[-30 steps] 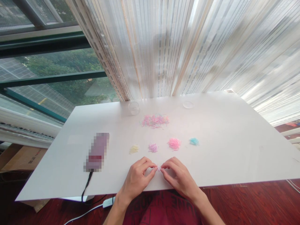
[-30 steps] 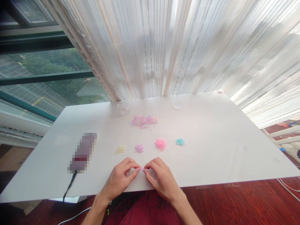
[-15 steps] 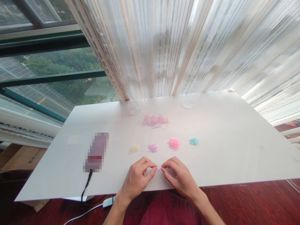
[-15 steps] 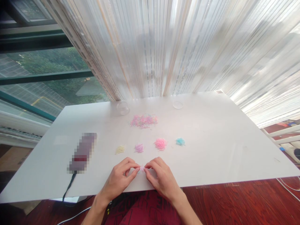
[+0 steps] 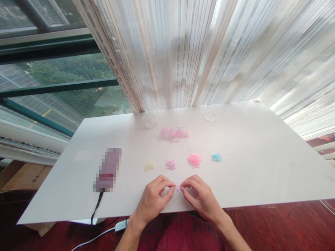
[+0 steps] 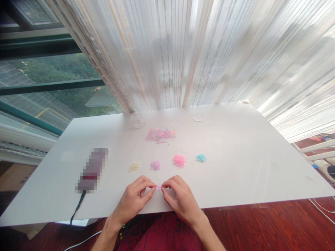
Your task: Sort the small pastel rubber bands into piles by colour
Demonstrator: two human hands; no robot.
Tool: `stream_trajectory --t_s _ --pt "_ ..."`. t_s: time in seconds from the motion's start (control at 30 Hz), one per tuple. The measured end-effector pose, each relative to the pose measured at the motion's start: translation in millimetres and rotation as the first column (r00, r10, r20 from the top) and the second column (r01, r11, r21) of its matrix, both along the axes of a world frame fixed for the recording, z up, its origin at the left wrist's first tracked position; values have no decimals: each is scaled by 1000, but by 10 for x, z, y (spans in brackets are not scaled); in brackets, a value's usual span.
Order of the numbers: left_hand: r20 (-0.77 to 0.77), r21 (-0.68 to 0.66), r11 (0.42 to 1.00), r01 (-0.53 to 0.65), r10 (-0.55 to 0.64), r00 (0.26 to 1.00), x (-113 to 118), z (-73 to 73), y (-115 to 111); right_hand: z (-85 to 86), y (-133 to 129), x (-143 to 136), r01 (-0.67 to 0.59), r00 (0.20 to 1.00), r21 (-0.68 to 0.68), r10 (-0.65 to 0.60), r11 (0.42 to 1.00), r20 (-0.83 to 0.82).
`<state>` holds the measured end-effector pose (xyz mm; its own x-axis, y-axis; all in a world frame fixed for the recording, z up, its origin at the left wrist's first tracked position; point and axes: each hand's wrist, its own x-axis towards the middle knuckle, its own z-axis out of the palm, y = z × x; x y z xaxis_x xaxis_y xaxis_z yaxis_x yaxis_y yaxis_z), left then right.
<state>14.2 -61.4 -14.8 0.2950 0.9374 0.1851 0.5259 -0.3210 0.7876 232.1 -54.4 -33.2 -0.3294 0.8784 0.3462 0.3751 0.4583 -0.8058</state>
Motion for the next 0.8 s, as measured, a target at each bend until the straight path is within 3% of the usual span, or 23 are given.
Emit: stream_trajectory --t_s 0.8 --pt "5 -49 999 -5 6 1000 7 -25 -18 -3 -17 -14 -10 999 -8 9 1000 -30"
